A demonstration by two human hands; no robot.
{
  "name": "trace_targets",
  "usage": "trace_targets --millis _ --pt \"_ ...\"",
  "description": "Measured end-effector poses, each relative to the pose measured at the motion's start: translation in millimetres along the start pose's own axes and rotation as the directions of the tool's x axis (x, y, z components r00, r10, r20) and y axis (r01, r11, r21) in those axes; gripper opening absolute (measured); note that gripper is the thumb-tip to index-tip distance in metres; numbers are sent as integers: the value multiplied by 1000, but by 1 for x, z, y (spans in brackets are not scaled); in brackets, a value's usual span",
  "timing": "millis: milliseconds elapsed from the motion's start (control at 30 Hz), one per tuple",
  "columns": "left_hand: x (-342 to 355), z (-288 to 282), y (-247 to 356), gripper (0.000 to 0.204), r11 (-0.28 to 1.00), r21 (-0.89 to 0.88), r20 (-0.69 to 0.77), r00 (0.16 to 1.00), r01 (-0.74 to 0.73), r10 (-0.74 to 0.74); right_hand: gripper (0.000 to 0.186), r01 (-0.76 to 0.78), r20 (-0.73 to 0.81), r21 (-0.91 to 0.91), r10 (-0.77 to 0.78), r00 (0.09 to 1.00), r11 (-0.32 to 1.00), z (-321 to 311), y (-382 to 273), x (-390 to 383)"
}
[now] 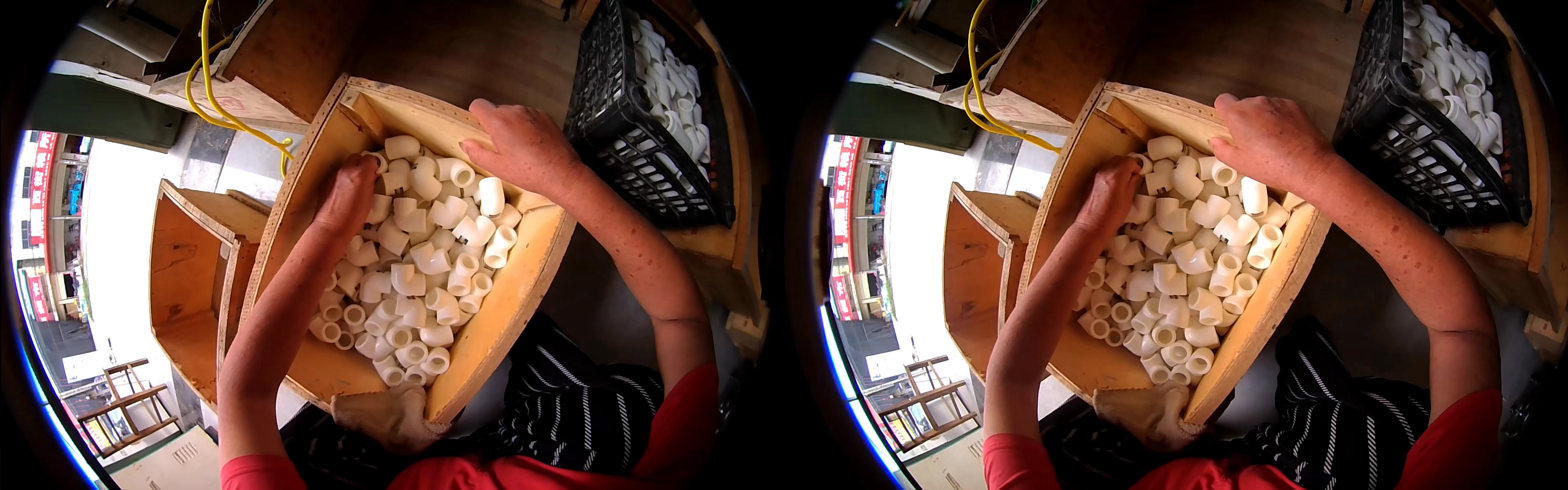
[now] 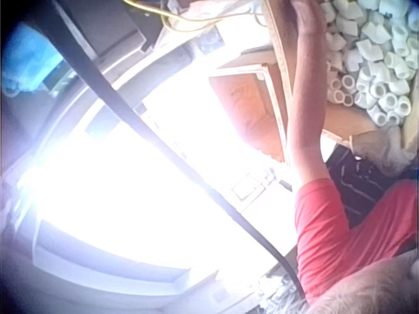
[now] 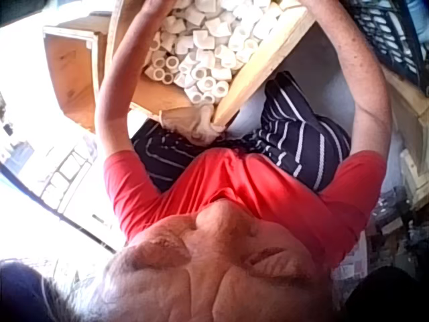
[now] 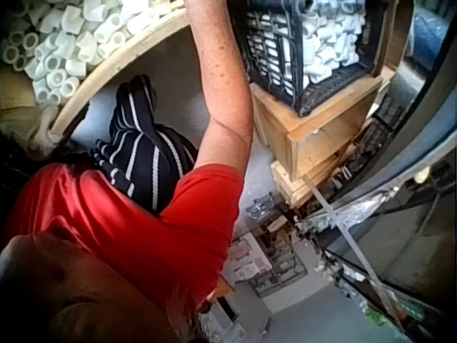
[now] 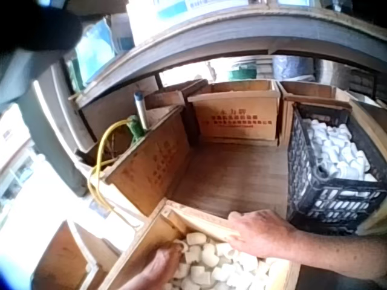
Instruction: The person sits on the floor and sorts white plastic pipe fittings inside a wooden crate. They pick up individual fittings, inspect them, and place them back into the crate. At one point, they briefly handle a paper document before resuming the sorting of the fittings.
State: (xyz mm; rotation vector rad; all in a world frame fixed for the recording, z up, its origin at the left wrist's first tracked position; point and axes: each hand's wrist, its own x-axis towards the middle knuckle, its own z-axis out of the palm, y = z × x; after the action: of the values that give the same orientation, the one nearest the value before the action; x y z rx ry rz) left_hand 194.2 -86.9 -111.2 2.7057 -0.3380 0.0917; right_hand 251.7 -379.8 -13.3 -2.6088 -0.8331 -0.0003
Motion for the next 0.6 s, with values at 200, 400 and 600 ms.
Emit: trace_targets --millis 200,400,600 --pt "4 -19 37 26 970 168 94 977 174 -192 29 -12 -4 5 12 1000 1000 1 4 -2" --pt "-3 -18 47 31 983 170 107 993 -67 49 30 -23 23 11 23 999 1000 -1 1 0" --pt "10 -14 66 41 994 97 64 997 -60 54 30 -4 4 3 4 1000 1000 0 2 -1"
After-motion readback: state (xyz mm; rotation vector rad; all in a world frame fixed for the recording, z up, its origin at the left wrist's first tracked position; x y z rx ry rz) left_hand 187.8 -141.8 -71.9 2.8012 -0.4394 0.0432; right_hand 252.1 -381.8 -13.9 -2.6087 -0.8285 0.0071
